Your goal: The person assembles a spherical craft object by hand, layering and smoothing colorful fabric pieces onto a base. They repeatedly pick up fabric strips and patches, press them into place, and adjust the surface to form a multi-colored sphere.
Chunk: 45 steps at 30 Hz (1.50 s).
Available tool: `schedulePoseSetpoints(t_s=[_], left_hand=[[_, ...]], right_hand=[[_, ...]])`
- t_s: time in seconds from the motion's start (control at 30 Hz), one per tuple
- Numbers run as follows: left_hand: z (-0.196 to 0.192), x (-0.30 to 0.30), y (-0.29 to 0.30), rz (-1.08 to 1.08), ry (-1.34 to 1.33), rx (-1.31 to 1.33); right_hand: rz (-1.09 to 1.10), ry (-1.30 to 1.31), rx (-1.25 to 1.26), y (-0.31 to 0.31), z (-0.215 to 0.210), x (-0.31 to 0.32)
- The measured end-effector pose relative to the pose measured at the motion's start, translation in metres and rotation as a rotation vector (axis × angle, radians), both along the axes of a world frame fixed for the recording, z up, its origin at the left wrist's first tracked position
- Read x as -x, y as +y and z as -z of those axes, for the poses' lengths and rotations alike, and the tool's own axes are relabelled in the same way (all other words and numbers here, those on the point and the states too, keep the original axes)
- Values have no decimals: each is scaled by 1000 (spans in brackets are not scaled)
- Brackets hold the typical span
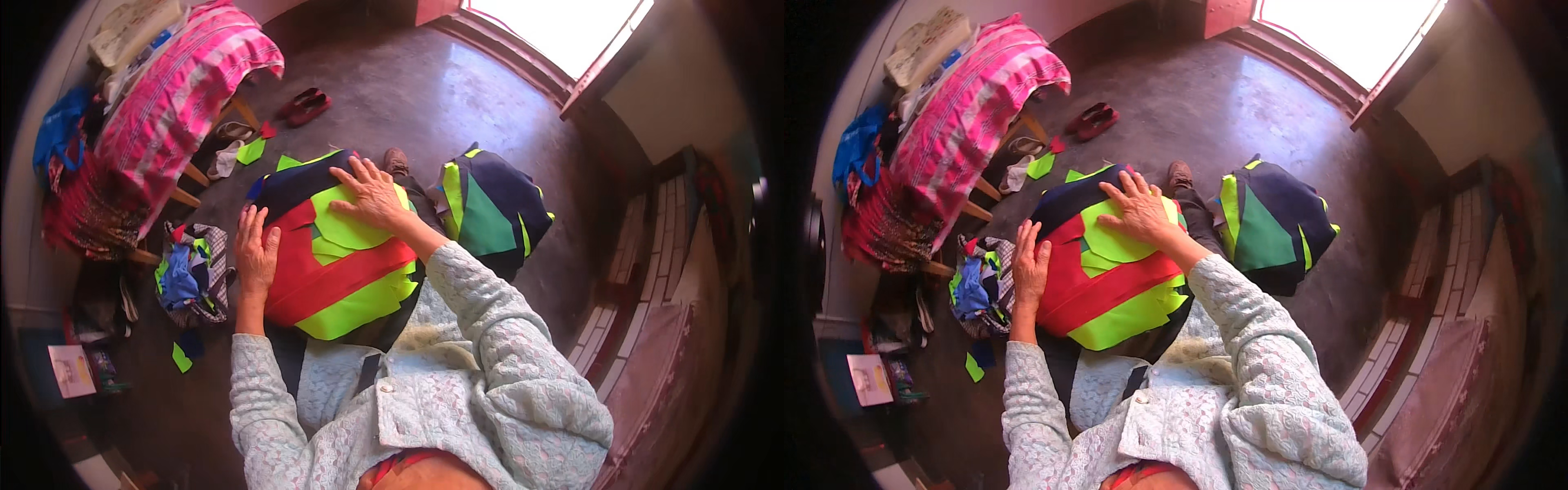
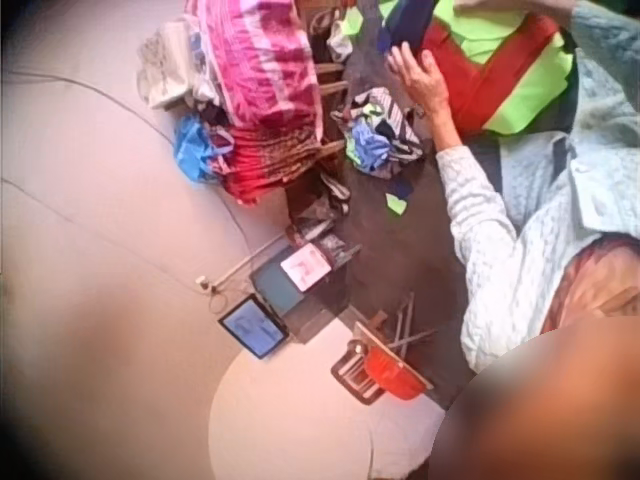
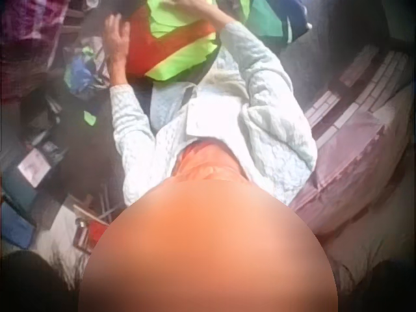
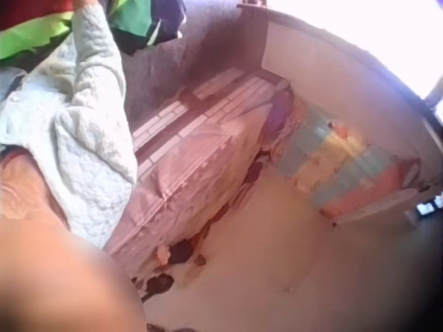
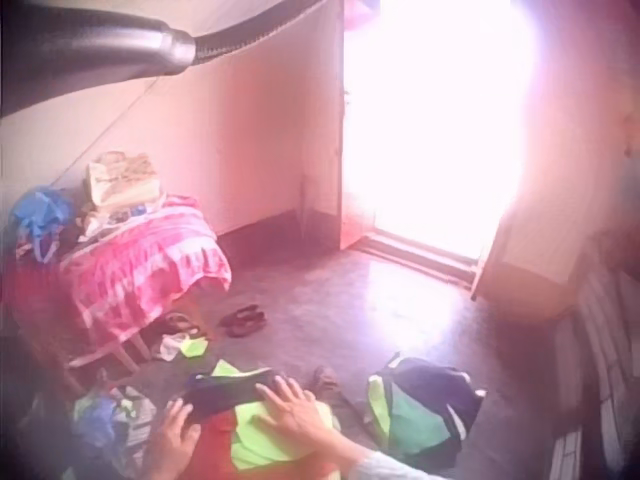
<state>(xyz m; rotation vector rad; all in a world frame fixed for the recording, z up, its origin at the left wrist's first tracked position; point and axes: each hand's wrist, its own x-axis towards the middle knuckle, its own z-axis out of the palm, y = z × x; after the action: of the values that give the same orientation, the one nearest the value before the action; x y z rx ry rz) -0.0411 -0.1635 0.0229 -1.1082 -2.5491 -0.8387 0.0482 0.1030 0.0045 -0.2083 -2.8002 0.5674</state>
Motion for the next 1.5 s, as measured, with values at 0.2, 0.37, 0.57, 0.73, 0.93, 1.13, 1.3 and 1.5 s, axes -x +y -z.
schedulePoseSetpoints(t_s=[0.2,0.37,0.57,0.73,0.93,1.13,1.3,1.5], left_hand=[[21,-11,10,-153,113,270],[21,-9,7,-141,83,257],[22,-7,8,-143,90,269],[21,-7,9,-138,92,275],[22,-9,8,-147,110,280],[24,-8,6,-147,99,278],[17,-10,8,-145,66,305],[24,-8,6,-163,68,257]], right_hand=[[11,12,80,1,-1,-2],[18,33,134,4,3,-3],[1,90,417,30,21,-36],[103,266,512,70,18,-124],[299,-71,135,109,61,-239],[328,-275,-79,98,92,-277],[429,-132,-151,96,118,-274],[495,-83,-206,92,127,-267]])
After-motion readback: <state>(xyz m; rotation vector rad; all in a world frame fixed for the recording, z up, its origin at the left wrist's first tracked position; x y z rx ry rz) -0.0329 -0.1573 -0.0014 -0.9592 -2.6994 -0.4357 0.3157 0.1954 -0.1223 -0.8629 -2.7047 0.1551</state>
